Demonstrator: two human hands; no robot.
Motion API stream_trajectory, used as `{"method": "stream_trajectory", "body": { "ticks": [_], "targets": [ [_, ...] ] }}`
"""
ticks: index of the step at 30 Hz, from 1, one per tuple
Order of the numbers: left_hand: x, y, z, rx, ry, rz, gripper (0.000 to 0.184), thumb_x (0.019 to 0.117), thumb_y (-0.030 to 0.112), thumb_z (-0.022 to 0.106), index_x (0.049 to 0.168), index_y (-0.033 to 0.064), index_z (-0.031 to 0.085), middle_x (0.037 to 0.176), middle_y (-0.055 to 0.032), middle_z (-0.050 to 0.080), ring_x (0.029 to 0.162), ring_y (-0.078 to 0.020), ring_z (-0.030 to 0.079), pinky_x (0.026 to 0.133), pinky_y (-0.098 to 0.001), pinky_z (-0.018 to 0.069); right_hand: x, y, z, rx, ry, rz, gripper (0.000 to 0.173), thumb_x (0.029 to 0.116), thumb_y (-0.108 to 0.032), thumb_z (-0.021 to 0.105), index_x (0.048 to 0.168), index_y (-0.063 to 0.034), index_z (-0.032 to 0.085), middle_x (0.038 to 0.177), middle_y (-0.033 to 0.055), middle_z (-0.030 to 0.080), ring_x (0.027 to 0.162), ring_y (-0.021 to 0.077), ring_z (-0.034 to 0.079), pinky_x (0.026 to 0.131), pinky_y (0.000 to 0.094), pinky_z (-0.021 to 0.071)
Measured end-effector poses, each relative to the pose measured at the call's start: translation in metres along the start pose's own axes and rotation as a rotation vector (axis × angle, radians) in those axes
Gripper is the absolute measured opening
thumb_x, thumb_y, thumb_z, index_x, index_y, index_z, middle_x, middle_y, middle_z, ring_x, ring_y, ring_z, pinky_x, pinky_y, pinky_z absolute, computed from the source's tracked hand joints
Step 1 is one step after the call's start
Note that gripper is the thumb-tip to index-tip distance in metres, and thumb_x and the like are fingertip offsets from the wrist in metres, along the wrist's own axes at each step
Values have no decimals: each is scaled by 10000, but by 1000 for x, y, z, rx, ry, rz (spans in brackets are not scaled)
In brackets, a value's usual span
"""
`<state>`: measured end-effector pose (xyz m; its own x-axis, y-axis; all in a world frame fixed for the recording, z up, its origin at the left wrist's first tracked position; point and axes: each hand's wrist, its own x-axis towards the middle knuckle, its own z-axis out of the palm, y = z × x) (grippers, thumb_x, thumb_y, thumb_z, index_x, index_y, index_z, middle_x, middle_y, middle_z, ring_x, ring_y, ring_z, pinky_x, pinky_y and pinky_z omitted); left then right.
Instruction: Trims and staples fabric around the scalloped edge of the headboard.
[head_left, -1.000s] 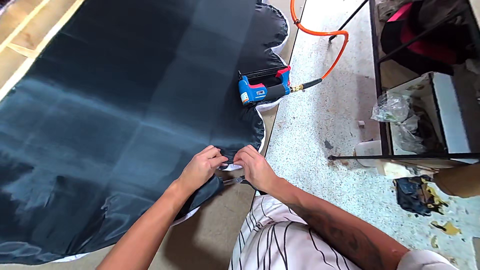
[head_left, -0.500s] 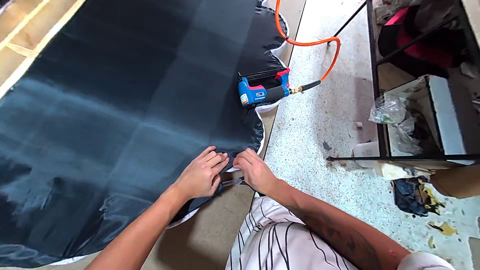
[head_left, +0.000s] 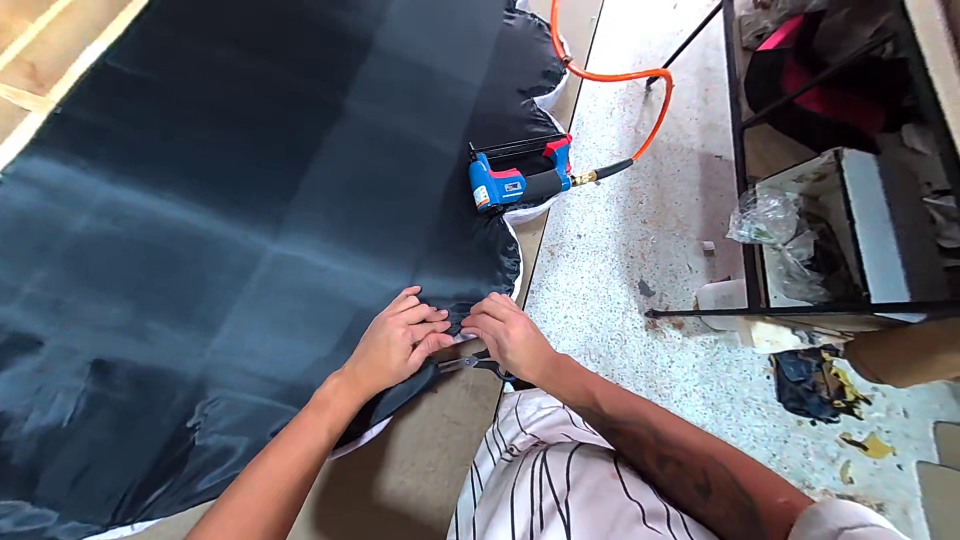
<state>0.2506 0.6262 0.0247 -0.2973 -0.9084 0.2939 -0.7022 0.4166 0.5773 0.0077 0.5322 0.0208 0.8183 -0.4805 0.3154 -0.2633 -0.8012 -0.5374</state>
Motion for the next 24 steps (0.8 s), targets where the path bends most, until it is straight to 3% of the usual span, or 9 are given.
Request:
{"method": "stream_trajectory", "body": {
  "ticks": [2, 6, 10, 12, 15, 21, 24],
  "targets": [
    [2, -4, -6, -35, -33, -8, 301, 1043, 371, 588, 1065, 170, 810, 1146, 53, 756, 1166, -81, 668, 1219, -428, 379, 0, -1, 0, 7, 13, -4, 155, 1025, -157, 615, 988, -102, 755, 989, 32, 689, 994, 185, 643, 903, 343, 533],
    [5, -8, 0, 33, -33, 37, 272, 990, 381, 673, 1109, 175, 805, 1150, 32, 754, 1201, -141, 658, 1196, -413, 409, 1, -2, 1, -15, 8, -4, 146, 1019, -147, 614, 985, -94, 746, 993, 38, 690, 991, 189, 647, 894, 343, 539],
    [10, -10, 6, 92, 66, 189, 155, 1016, 134, 636, 1031, 86, 782, 940, -48, 730, 993, -199, 708, 1116, -427, 488, 2, -3, -1, 3, 5, 2, 137, 1022, -133, 609, 981, -85, 731, 992, 45, 684, 1000, 195, 646, 902, 335, 543],
    [11, -9, 5, 149, 78, 292, 167, 1006, 22, 589, 1053, 20, 749, 902, -95, 717, 959, -245, 712, 1081, -438, 513, 3, -2, -2, 20, -1, 4, 141, 1027, -135, 602, 982, -80, 724, 995, 50, 685, 1011, 200, 648, 919, 335, 545],
    [7, -7, 4, 209, 80, 372, 199, 1010, -25, 541, 1084, -38, 725, 978, -149, 743, 992, -272, 727, 1089, -458, 505, 7, -1, -3, 36, -8, -9, 139, 1026, -137, 604, 974, -74, 717, 987, 56, 687, 1015, 208, 649, 922, 331, 546],
    [-4, -4, -5, 249, -117, 276, 242, 1026, 36, 530, 1171, 26, 724, 1162, -122, 732, 1169, -269, 678, 1121, -422, 481, -2, 2, 4, -39, -95, -97, 159, 1014, -84, 572, 965, -97, 723, 983, 35, 701, 1004, 208, 647, 921, 374, 510],
    [-1, -2, -10, 257, -157, 251, 265, 1025, 22, 516, 1207, 17, 708, 1153, -123, 732, 1173, -277, 675, 1116, -405, 486, -6, -2, 7, 3, -35, -77, 133, 1027, -131, 591, 1008, -81, 713, 1007, 53, 695, 1022, 212, 649, 933, 374, 525]
  ]
}}
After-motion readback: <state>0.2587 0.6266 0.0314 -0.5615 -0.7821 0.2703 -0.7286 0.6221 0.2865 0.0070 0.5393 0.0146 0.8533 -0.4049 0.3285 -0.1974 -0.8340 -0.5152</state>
